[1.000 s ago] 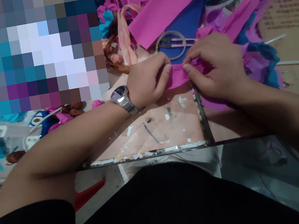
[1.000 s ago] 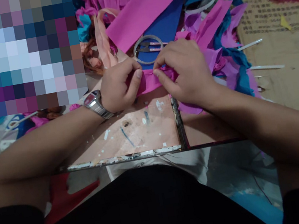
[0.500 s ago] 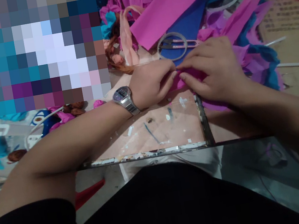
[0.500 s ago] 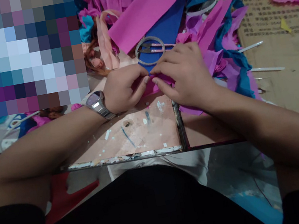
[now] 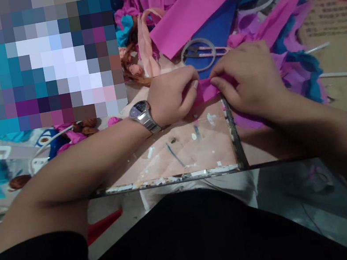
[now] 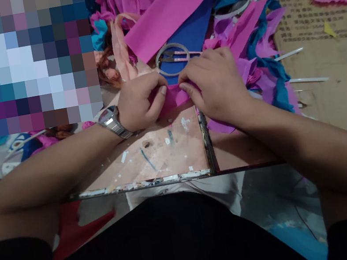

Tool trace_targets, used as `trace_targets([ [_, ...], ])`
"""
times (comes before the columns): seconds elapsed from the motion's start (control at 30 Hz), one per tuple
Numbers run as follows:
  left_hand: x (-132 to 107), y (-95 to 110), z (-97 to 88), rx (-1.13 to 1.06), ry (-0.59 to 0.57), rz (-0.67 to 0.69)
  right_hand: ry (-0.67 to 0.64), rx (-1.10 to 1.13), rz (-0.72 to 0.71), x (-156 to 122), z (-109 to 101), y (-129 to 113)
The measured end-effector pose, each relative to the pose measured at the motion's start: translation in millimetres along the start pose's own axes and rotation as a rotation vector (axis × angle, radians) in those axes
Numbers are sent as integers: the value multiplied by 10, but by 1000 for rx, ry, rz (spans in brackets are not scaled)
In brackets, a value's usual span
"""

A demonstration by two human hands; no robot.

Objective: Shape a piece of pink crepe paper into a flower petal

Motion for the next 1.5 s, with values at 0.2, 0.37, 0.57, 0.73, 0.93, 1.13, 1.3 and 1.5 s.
trace_targets([
  [0.2, 10, -27, -4, 57, 27, 18, 22, 73, 10, -5, 38, 35],
  [0.37, -36, -106, 54, 16, -28, 35, -49, 61, 50, -17, 22, -10],
  [0.57, -41, -91, 93, -1, -106, 35, -62, 108, -19, -44, 0, -92],
  [0.73, -13, -67, 87, -15, -79, 78, -28, 83, -72, -55, -25, -128],
  [0.93, 4, 8, 43, 25, -85, 51, -14, 88, -112, -71, -63, -162],
  [1.13, -20, -23, 79, -20, -100, 52, -43, 106, -96, -66, -76, -163],
  [1.3, -28, -19, 82, -38, -125, 61, -183, 173, -58, -70, -83, -210],
  [1.5, 20, 49, 51, -1, -204, 51, -292, 172, -20, -89, -57, -237],
])
Point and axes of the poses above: each hand's wrist, its own x-axis towards the middle knuckle, its own z-axis out of the palm, y = z × x, the point moved 3 cm from there along x, towards the middle knuckle, and after that the axes turned 13 degrees about z, right-handed, at the moved point
